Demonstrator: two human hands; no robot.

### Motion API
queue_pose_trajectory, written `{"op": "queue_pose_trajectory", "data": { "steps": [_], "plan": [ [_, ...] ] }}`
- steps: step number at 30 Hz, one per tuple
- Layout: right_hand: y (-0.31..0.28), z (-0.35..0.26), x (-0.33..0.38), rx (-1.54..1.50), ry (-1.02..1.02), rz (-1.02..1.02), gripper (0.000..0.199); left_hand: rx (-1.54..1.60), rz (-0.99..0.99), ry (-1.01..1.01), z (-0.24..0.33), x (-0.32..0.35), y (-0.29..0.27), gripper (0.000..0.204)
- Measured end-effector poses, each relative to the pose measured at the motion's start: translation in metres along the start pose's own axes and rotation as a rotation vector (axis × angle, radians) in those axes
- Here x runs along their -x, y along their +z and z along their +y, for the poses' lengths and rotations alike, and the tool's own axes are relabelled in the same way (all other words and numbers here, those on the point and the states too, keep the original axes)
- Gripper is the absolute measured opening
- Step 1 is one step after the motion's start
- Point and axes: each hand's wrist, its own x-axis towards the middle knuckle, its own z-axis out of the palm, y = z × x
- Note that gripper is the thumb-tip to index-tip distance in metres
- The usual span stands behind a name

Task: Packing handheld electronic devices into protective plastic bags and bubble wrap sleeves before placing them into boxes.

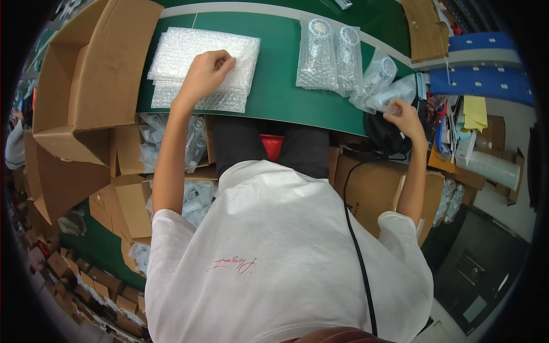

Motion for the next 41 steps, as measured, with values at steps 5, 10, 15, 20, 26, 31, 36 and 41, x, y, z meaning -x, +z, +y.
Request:
{"op": "queue_pose_trajectory", "data": {
  "steps": [5, 10, 15, 20, 26, 31, 36, 41],
  "plan": [
    [-0.04, -0.063, -0.067, -0.196, -0.032, 0.028, 0.021, 0.032, -0.02, -0.003, -0.003, 0.0, -0.004, 0.032],
    [0.003, -0.1, -0.222, -0.186, -0.399, 0.601, 0.032, 0.031, 0.01, -0.059, -0.004, 0.007, 0.0, 0.03],
    [0.064, -0.034, -0.351, 0.28, -0.1, 0.585, 0.044, 0.026, 0.058, -0.022, 0.001, -0.002, 0.01, 0.03],
    [0.07, -0.066, -0.365, 0.087, 0.028, 0.46, 0.055, 0.002, 0.085, -0.034, -0.009, 0.007, 0.007, 0.029],
    [0.06, -0.17, -0.195, -0.817, -0.319, 0.309, 0.045, 0.188, 0.045, -0.072, -0.005, 0.015, -0.002, 0.028],
    [0.1, -0.231, -0.066, -0.552, -0.504, 0.136, 0.042, 0.446, 0.087, -0.222, -0.016, 0.011, 0.001, 0.021],
    [0.144, -0.235, -0.061, -0.397, -0.591, 0.115, 0.047, 0.398, 0.171, -0.139, -0.03, 0.001, 0.011, 0.021],
    [0.126, -0.231, -0.057, -0.189, -0.546, 0.121, 0.049, 0.571, 0.224, -0.24, -0.014, -0.003, 0.009, 0.02]
  ]
}}
